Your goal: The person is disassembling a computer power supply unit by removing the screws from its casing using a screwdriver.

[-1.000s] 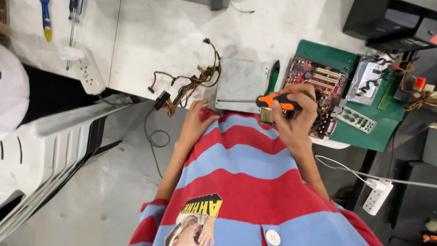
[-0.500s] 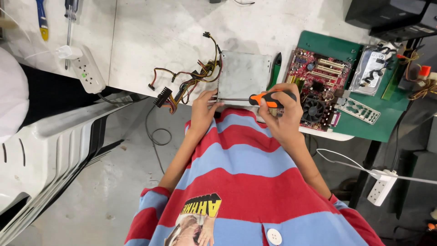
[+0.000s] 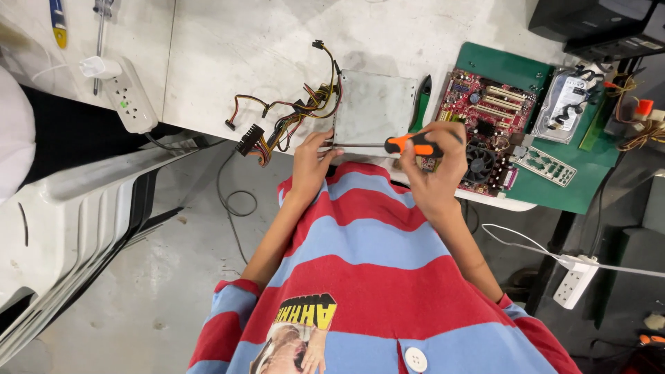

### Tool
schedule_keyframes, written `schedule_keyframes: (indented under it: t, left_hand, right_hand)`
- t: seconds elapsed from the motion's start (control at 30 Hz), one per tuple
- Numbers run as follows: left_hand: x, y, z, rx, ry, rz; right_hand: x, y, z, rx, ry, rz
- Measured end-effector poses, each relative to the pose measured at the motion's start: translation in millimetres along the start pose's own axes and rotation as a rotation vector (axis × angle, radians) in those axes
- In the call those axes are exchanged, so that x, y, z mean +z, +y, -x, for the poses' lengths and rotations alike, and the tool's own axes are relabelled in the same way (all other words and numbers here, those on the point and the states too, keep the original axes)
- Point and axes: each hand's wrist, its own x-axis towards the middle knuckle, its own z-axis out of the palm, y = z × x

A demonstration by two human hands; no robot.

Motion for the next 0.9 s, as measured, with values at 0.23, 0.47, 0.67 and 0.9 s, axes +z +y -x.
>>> schedule_keyframes:
  t: [0.23,0.47,0.67,0.9]
  left_hand:
    - [0,3,0,-0.009,0.003,-0.011]
    - [3,-6,-2,-0.014,0.005,-0.024]
    - [6,-18,-2,-0.009,0.006,-0.053]
    - [7,-21,-2,0.036,-0.018,-0.147]
  right_hand:
    - [3,-5,-9,0.334,0.085,0.013]
    - [6,1,-31,0.390,0.039,-0.009]
    - [7,13,-38,0.368,0.025,-0.004]
    - [4,6,-50,0.334,0.008,-0.089]
